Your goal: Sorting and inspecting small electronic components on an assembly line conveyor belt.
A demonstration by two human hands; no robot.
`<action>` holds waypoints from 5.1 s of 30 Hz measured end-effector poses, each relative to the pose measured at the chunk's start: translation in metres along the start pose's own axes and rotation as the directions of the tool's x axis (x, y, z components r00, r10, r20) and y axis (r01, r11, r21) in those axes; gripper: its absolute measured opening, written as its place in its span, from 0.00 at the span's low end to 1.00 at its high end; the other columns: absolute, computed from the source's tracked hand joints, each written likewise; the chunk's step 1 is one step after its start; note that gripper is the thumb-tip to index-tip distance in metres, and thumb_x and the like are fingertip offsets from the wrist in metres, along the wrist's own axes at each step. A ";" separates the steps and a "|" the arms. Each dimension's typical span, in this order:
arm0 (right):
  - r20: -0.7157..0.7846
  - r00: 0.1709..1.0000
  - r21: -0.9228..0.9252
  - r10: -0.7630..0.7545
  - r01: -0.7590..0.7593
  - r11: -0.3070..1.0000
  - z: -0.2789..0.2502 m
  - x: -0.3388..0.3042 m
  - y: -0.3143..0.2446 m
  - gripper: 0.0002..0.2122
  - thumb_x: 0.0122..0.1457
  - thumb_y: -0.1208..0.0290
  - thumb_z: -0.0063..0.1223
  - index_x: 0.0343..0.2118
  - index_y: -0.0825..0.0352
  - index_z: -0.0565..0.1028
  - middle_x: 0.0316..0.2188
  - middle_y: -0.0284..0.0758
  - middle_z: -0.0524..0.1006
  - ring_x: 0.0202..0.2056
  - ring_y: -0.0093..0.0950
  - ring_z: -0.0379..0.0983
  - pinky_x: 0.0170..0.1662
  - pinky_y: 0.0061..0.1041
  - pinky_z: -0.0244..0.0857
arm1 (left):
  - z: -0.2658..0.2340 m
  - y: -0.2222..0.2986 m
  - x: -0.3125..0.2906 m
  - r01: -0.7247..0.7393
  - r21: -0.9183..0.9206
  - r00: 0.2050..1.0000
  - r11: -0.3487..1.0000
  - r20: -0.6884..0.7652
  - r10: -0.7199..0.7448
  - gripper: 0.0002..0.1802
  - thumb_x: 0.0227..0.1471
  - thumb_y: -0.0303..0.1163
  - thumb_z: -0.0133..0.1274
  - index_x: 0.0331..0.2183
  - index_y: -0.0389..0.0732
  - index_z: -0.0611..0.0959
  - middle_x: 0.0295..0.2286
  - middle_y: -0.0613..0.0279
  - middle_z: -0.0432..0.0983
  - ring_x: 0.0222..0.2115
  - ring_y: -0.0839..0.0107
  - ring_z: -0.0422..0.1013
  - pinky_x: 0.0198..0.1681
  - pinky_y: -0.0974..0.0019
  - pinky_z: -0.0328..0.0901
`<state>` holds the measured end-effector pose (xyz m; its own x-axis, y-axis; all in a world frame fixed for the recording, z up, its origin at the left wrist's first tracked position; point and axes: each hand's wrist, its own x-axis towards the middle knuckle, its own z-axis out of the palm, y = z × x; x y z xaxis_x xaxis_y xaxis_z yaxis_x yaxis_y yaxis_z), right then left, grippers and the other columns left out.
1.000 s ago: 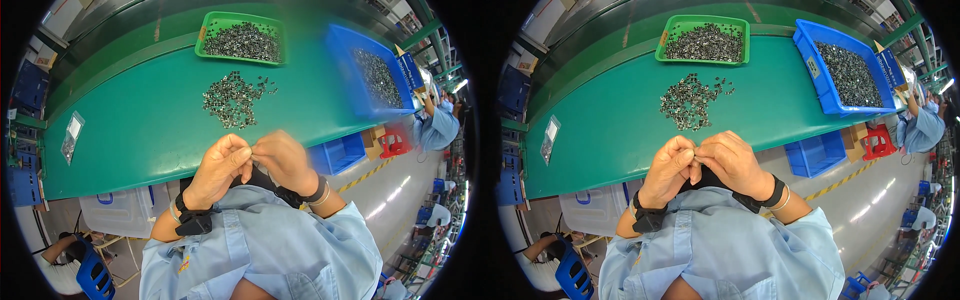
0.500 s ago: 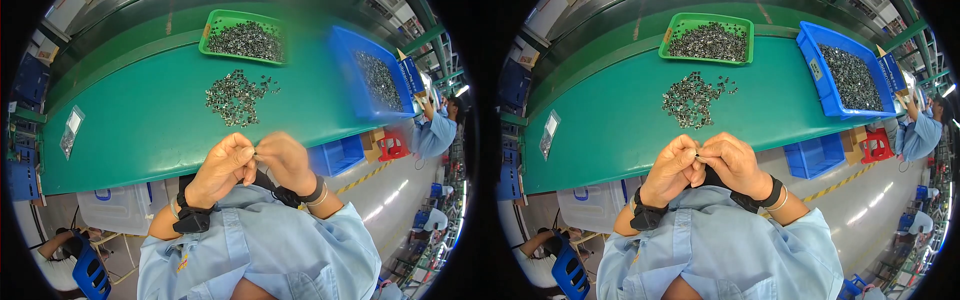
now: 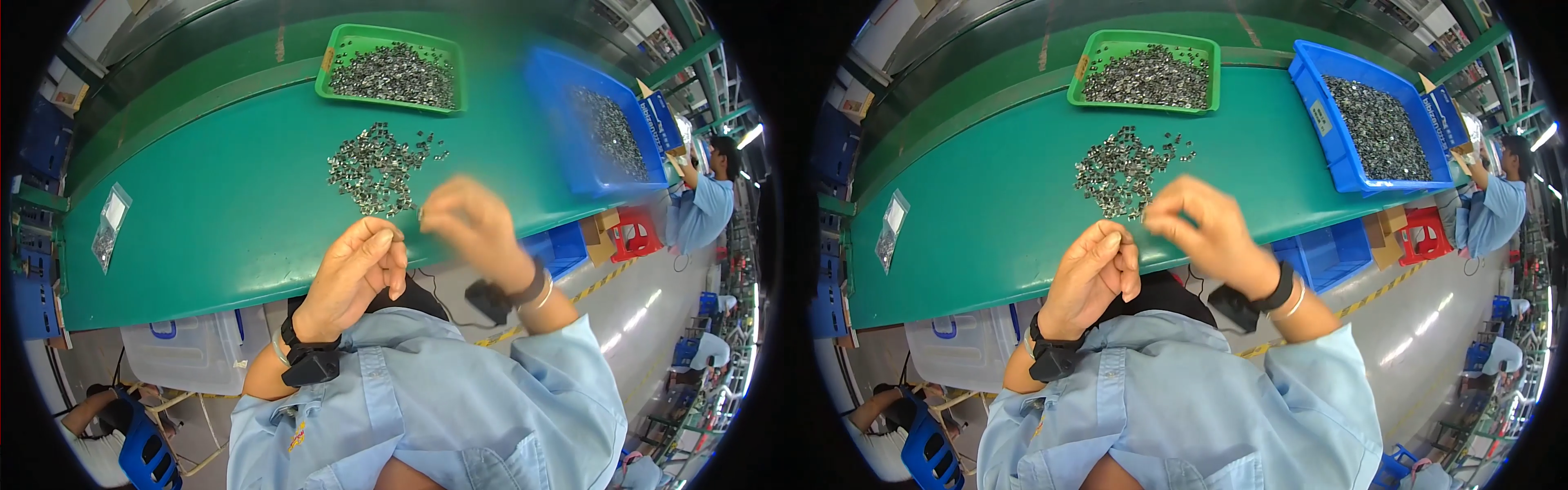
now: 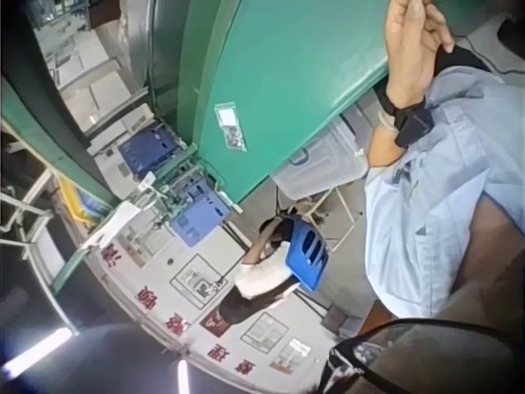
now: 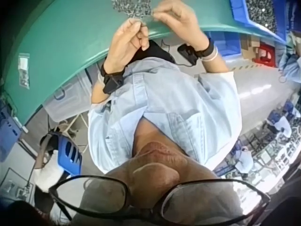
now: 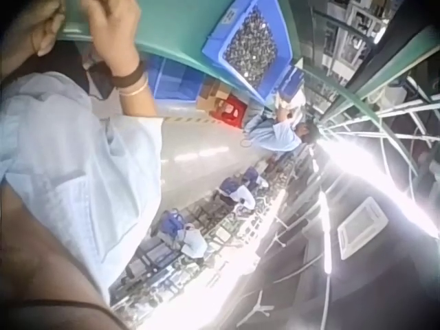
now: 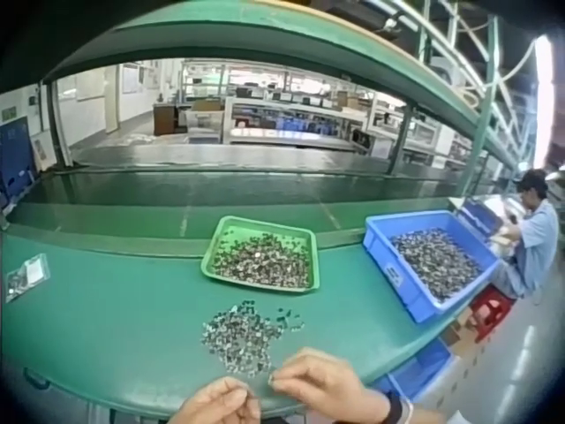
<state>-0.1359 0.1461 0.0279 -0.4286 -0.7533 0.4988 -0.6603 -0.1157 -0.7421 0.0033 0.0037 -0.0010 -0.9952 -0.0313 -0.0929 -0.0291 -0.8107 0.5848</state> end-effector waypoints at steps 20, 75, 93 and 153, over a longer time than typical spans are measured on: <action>0.086 0.956 0.476 0.281 -0.287 0.831 0.010 0.011 -0.005 0.04 0.50 0.82 0.55 0.30 0.69 0.75 0.31 0.32 0.71 0.34 0.22 0.68 0.37 0.21 0.64 | 0.017 0.006 0.007 -0.089 0.117 0.995 0.989 -0.044 0.095 0.12 0.62 0.37 0.39 0.37 0.37 0.70 0.24 0.60 0.70 0.20 0.73 0.67 0.23 0.69 0.64; -0.025 0.997 0.111 0.069 -0.066 0.992 0.026 -0.013 0.001 0.05 0.48 0.81 0.58 0.28 0.66 0.75 0.26 0.33 0.74 0.29 0.27 0.71 0.31 0.23 0.65 | 0.007 -0.005 -0.001 -0.060 0.199 0.993 0.978 -0.086 0.078 0.09 0.59 0.35 0.45 0.36 0.38 0.70 0.26 0.62 0.71 0.22 0.76 0.69 0.25 0.73 0.65; 0.044 0.986 -0.306 0.161 -0.140 0.942 -0.062 0.081 0.070 0.07 0.56 0.72 0.52 0.35 0.69 0.74 0.31 0.35 0.76 0.35 0.27 0.73 0.39 0.25 0.66 | 0.000 0.002 0.008 -0.070 0.139 0.996 0.988 -0.042 0.077 0.10 0.60 0.31 0.42 0.41 0.36 0.69 0.29 0.58 0.70 0.24 0.71 0.69 0.27 0.68 0.67; -0.076 0.989 -0.184 -0.130 0.114 0.976 0.016 -0.017 -0.008 0.11 0.44 0.83 0.59 0.31 0.67 0.74 0.30 0.36 0.73 0.30 0.31 0.72 0.31 0.25 0.66 | 0.014 0.004 -0.001 -0.035 0.348 0.995 0.937 -0.077 0.065 0.14 0.60 0.36 0.44 0.39 0.35 0.74 0.30 0.62 0.72 0.26 0.78 0.69 0.28 0.74 0.65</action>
<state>-0.1135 0.1490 0.0182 -0.3847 -0.6808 0.6233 -0.8071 -0.0796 -0.5851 0.0029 0.0083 0.0124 -0.9849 -0.1288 -0.1159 -0.0252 -0.5553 0.8313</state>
